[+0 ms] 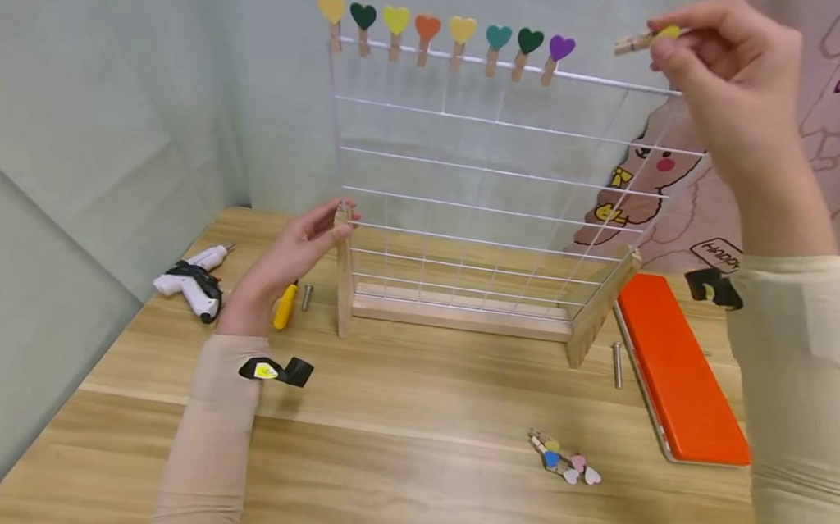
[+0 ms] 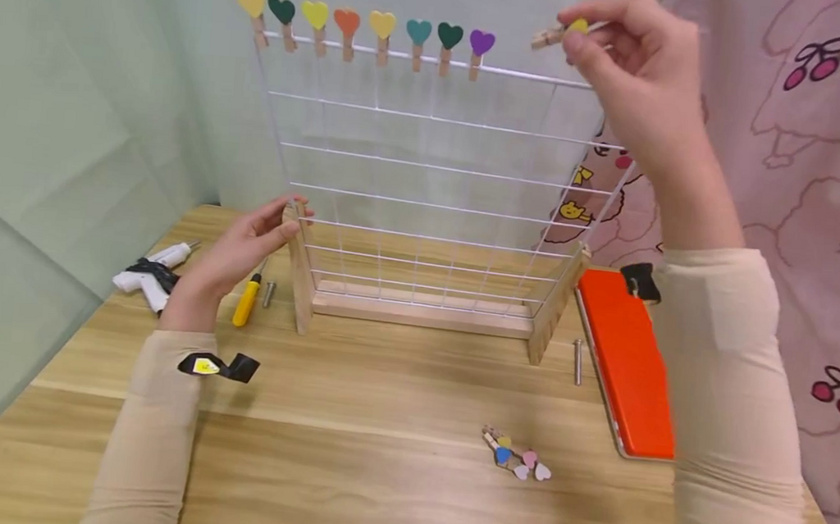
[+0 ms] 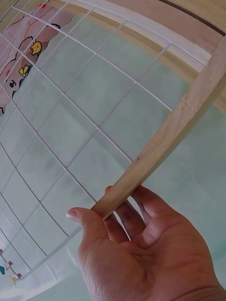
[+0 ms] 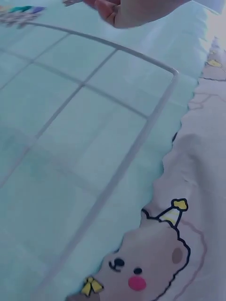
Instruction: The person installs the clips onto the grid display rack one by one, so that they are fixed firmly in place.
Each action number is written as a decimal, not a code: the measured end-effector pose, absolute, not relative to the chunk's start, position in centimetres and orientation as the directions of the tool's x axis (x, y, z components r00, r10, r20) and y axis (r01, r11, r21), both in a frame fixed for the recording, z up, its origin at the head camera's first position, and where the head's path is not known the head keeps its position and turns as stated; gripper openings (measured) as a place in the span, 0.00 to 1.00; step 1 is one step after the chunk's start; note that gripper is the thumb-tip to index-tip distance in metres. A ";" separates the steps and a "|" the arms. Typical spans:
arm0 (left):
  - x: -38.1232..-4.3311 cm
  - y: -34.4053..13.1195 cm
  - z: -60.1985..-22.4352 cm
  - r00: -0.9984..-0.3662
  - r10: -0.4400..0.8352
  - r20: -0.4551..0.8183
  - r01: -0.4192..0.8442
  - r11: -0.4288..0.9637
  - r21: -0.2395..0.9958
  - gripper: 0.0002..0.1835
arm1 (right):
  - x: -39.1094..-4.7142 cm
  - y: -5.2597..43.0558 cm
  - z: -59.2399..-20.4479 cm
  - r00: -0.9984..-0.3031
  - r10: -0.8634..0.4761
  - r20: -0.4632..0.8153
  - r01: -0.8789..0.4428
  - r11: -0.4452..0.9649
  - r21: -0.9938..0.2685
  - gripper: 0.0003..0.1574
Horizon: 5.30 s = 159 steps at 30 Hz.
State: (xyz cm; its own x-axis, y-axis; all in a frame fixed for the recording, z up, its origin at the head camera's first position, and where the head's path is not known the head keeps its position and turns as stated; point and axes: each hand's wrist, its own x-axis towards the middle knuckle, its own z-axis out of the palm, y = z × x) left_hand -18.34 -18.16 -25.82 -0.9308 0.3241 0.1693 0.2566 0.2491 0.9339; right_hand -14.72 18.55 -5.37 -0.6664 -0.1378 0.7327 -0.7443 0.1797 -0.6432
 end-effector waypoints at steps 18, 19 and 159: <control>-18.2 -18.2 -25.7 -0.921 0.337 0.195 0.278 0.219 0.935 0.29 | -18.1 18.3 -3.1 -0.885 -0.045 0.463 -0.465 0.032 -0.885 0.23; -18.2 -18.2 -25.7 -0.922 0.335 0.194 0.277 0.220 0.935 0.29 | -18.1 18.2 -3.1 -0.886 -0.040 0.463 -0.464 0.032 -0.885 0.23; -18.1 -18.0 -25.3 -0.926 0.326 0.190 0.269 0.217 0.938 0.26 | -9.0 22.2 -26.8 -0.769 -0.501 0.397 -0.639 0.628 -0.445 0.14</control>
